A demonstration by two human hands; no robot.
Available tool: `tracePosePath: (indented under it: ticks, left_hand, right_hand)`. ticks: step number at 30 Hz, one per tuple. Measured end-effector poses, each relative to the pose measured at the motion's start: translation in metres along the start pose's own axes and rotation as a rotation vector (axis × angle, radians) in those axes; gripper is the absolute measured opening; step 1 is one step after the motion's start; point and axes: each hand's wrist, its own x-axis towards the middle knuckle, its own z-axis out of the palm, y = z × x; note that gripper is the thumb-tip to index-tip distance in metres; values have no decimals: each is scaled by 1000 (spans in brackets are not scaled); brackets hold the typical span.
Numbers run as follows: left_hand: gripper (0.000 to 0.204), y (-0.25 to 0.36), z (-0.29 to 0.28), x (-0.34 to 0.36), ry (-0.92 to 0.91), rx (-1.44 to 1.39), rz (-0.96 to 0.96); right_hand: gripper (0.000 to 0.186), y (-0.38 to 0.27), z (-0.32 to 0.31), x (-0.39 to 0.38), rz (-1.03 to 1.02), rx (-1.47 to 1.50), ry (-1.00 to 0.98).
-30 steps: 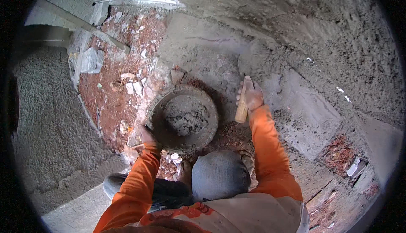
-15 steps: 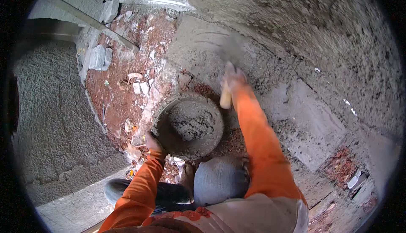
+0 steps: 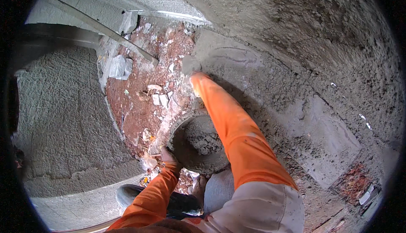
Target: Applying mortar to the base of a concrete wall using a trowel.
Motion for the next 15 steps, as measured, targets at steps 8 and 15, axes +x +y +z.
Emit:
tracePosePath:
  ticks: [8,15]
  left_hand:
    - [40,24,13,-15,-110,-113,-105]
    - [39,22,11,-19,-133,-334,-292]
  right_hand:
    - [50,24,37,-19,263,139,125]
    - [49,16,7,30,14,14,-54]
